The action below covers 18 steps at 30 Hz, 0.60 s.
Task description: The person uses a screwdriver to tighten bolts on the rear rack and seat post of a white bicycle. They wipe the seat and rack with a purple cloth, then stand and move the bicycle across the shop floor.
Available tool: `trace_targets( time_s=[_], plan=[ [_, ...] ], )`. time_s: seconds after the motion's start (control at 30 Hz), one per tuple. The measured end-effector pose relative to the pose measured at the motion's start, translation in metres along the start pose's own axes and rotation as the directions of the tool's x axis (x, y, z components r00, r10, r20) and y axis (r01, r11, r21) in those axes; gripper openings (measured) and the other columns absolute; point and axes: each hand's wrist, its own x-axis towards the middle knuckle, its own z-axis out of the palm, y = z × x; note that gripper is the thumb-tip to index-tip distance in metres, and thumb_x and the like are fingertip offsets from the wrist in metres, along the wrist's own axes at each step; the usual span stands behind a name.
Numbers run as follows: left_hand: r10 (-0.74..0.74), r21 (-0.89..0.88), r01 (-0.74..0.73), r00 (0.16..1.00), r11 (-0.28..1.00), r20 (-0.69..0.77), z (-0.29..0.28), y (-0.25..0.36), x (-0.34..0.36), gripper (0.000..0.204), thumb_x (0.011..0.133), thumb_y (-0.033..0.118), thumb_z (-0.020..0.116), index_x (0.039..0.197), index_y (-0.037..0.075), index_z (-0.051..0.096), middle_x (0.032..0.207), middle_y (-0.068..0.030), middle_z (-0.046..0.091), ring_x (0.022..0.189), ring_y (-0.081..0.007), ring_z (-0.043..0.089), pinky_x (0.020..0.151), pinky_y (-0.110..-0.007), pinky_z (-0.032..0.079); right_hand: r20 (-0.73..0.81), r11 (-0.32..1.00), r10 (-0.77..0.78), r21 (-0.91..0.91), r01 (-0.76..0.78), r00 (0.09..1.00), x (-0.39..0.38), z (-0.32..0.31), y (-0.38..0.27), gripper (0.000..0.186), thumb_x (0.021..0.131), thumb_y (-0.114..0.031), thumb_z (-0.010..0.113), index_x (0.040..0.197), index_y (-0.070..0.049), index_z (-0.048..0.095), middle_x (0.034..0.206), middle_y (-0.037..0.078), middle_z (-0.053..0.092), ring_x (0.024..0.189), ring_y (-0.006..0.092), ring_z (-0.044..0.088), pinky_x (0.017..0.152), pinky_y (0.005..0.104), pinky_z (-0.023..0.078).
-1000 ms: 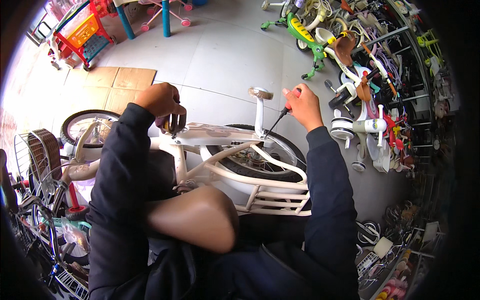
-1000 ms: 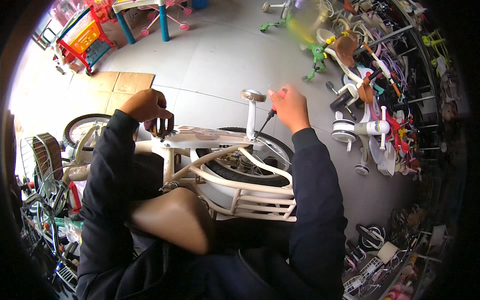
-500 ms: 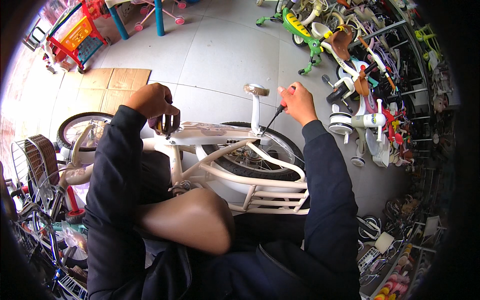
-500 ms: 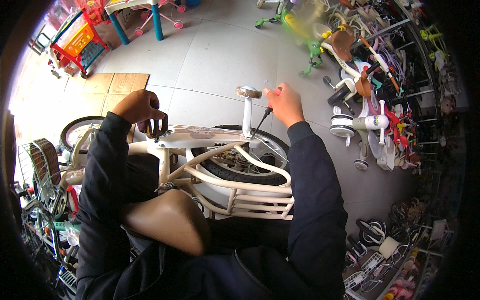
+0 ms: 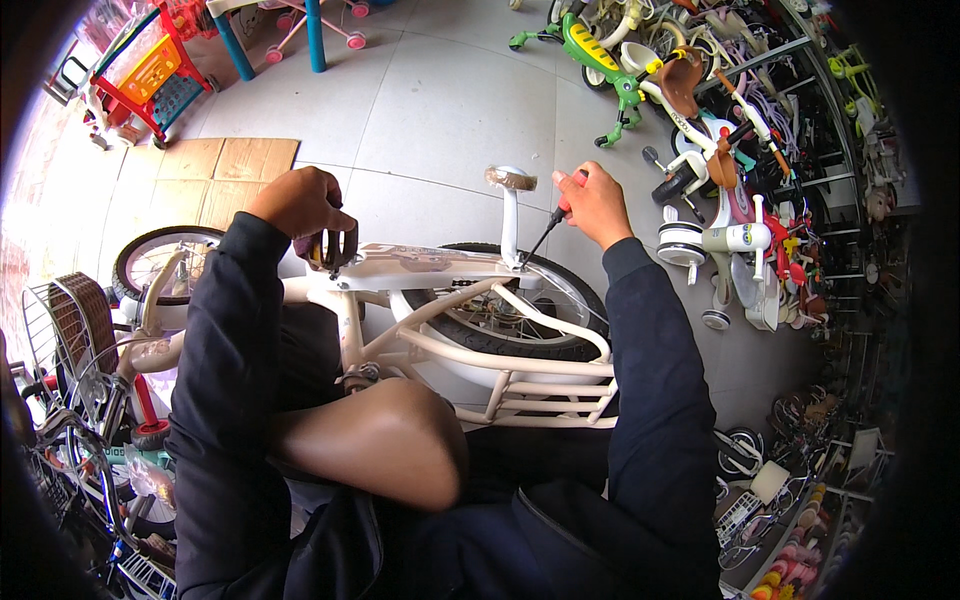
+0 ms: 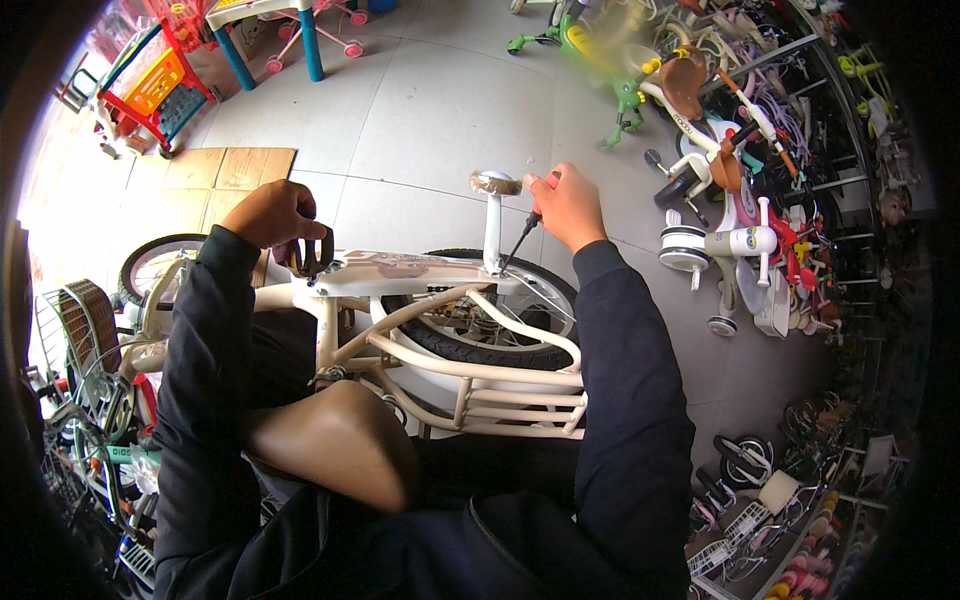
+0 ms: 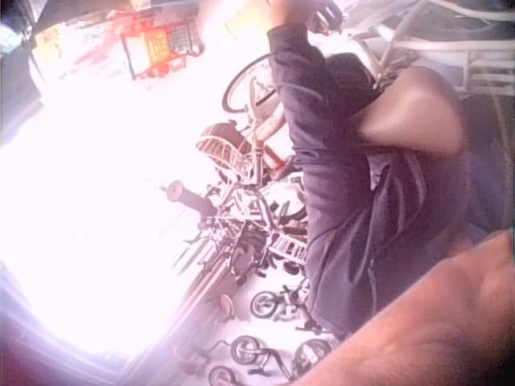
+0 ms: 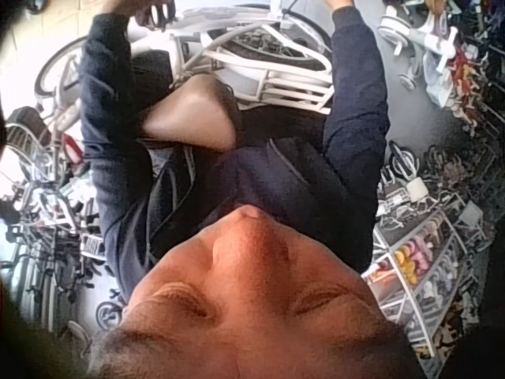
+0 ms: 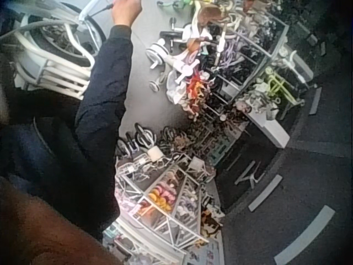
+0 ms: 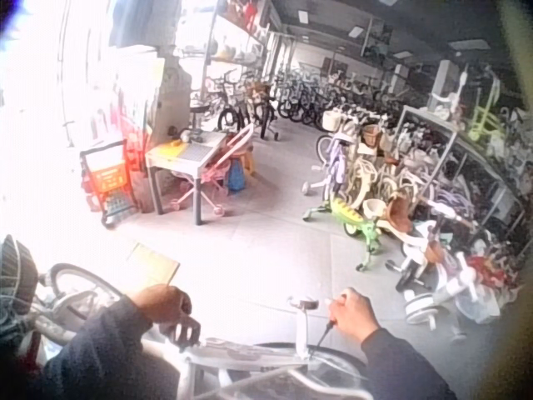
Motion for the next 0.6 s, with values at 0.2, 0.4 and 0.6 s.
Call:
trace_targets(
  time_s=[0.2,0.4,0.6],
  plan=[
    [-0.032,-0.034,0.032,0.999,0.999,0.013,-0.001,0.003,-0.002,0.037,0.085,0.026,0.087,0.104,-0.003,0.074,0.090,-0.0175,0.077,0.072,-0.0259,0.073,0.069,-0.035,0.060,0.085,0.999,0.002,0.041,-0.005,0.996,0.005,-0.003,0.004,0.033,0.097,-0.028,0.073,0.101,0.002,0.058,0.078,0.011,0.070,0.061,0.0155,0.065,0.055,0.0340,0.054],
    [0.002,-0.029,-0.003,1.000,1.000,-0.015,0.001,0.003,-0.002,0.033,0.085,0.023,0.087,0.102,-0.003,0.074,0.085,-0.0153,0.076,0.066,-0.0246,0.072,0.064,-0.035,0.059,0.246,0.932,0.019,0.346,-0.106,0.969,0.025,0.007,0.020,0.037,0.099,-0.021,0.068,0.128,-0.003,0.054,0.089,0.011,0.068,0.075,0.0183,0.070,0.062,0.0350,0.059],
    [-0.027,-0.061,0.027,1.000,0.998,-0.006,0.003,0.000,0.000,0.034,0.082,0.022,0.088,0.100,-0.004,0.074,0.082,-0.0154,0.075,0.065,-0.0243,0.071,0.063,-0.036,0.059,0.065,0.984,-0.025,-0.176,0.037,0.998,0.047,0.037,0.019,0.048,0.097,-0.024,0.069,0.139,-0.004,0.056,0.120,0.018,0.071,0.095,0.0258,0.074,0.085,0.0398,0.059]
  ],
)
